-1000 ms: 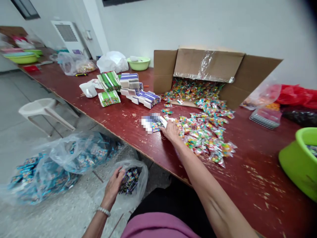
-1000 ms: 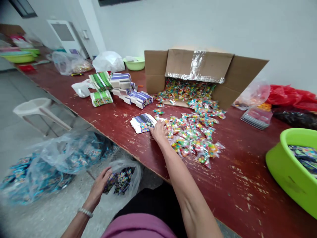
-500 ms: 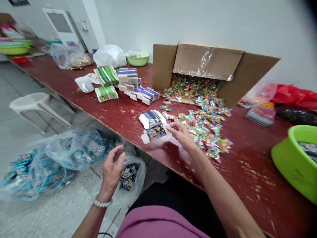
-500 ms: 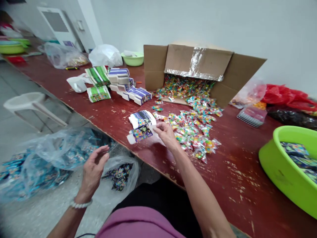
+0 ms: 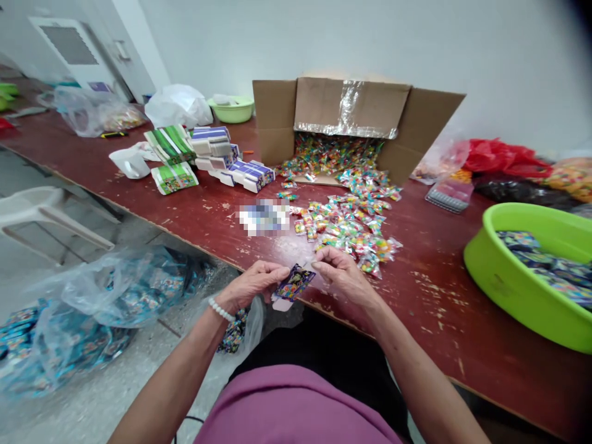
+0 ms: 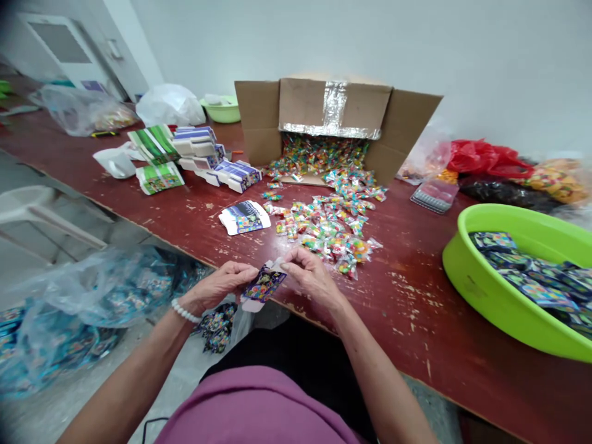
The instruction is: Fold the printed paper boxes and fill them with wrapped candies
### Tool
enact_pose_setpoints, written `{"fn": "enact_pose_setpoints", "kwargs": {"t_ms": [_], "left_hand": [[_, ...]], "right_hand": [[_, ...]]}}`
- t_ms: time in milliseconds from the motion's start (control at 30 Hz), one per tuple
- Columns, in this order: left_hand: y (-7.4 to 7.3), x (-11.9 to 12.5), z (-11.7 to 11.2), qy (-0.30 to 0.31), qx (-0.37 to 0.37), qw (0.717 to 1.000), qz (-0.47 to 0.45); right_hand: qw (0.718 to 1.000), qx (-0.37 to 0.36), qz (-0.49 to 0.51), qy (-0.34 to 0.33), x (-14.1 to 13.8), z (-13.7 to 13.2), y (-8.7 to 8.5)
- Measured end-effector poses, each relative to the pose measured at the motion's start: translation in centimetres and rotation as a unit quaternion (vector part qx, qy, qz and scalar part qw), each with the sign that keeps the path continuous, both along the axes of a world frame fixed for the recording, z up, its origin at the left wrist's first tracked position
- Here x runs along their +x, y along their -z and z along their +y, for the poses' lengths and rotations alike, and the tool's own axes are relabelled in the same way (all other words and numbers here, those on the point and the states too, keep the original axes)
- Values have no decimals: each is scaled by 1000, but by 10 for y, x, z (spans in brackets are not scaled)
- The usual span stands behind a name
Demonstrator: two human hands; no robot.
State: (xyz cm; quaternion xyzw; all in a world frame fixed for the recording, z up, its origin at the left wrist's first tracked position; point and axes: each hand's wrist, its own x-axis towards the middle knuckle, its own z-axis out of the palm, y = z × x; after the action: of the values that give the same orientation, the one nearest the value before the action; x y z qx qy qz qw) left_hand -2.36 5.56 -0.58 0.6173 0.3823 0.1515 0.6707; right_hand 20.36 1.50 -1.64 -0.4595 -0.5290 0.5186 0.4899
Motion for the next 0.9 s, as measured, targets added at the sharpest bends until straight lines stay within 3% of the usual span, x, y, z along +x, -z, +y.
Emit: {"fn": "enact_pose_setpoints", "kwargs": {"t_ms": [100,233,333,433,500,567,600,667,733,900], "left_hand": [[2,5,-6,-42,79,996,19],[10,9,7,-147,254,951,98],[13,6,28,-181,277,937,115],[4,4,36,-204,273,933,116],[-5,6,28,-156,220,958,96],[-12,12,9,-36,80,996,30],[-14,16,-2,31,-13,999,-18],[-14,23,-23,110,-174,973,-105],[-10,28,-39,116,-246,950,-156],[-1,29,-57,43,-222,959,-170]], "right_hand": [[999,-4,48,-10,0,-5,-2],[993,1,113,17,7,-7,3],[991,7,118,56,20,-8,10],[993,-10,92,74,29,-12,12],[995,-14,68,74,28,-17,10],[997,-14,53,61,22,-22,3],[997,-14,50,51,18,-24,-2],[998,-10,48,29,10,-27,-12],[999,-3,45,11,3,-29,-21],[996,-10,86,-7,-6,-37,-26]]}}
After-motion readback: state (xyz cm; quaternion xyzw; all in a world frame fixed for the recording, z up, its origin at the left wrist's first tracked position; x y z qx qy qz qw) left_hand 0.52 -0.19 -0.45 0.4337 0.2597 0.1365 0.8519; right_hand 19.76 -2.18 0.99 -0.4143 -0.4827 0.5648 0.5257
